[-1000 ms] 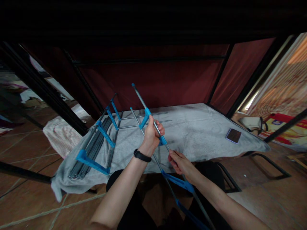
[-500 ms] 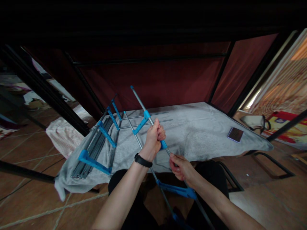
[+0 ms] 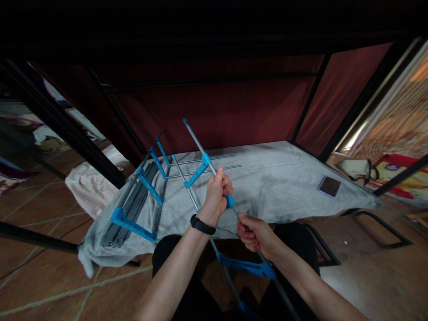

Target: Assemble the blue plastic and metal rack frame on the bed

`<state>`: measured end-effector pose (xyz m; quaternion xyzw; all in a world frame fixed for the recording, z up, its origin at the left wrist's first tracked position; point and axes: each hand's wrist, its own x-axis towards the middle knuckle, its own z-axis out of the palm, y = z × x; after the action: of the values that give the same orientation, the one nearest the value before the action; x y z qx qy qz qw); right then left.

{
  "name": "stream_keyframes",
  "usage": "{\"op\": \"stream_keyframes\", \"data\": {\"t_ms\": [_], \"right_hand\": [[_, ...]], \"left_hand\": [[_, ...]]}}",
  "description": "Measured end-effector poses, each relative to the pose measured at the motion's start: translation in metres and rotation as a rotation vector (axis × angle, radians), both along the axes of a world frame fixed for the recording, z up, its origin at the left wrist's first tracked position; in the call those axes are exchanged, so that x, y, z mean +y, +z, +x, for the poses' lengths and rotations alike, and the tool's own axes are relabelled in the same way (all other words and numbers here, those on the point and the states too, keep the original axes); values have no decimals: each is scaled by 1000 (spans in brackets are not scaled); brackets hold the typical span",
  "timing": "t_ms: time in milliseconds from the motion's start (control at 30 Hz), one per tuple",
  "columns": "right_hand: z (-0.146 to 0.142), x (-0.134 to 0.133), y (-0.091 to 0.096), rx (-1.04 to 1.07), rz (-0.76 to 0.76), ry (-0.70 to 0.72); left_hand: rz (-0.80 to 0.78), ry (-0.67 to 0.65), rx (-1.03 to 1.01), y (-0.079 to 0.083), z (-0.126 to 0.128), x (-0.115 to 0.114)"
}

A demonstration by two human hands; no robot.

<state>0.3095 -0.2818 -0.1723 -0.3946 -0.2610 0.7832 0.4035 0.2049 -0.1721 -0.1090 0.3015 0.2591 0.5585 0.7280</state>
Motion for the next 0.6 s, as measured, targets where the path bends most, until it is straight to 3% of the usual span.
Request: {"op": "stream_keyframes", "data": {"t_ms": [167,367,600], "right_hand": [[10,7,5,4,77,24],[16,16,22,-113,170,-7],[14,17,26,-209,203,-65]], "left_hand": [[4,9,-8,5,6,10],[23,60,139,15,-3,23],[205,48,490,-12,-15,-1]]}}
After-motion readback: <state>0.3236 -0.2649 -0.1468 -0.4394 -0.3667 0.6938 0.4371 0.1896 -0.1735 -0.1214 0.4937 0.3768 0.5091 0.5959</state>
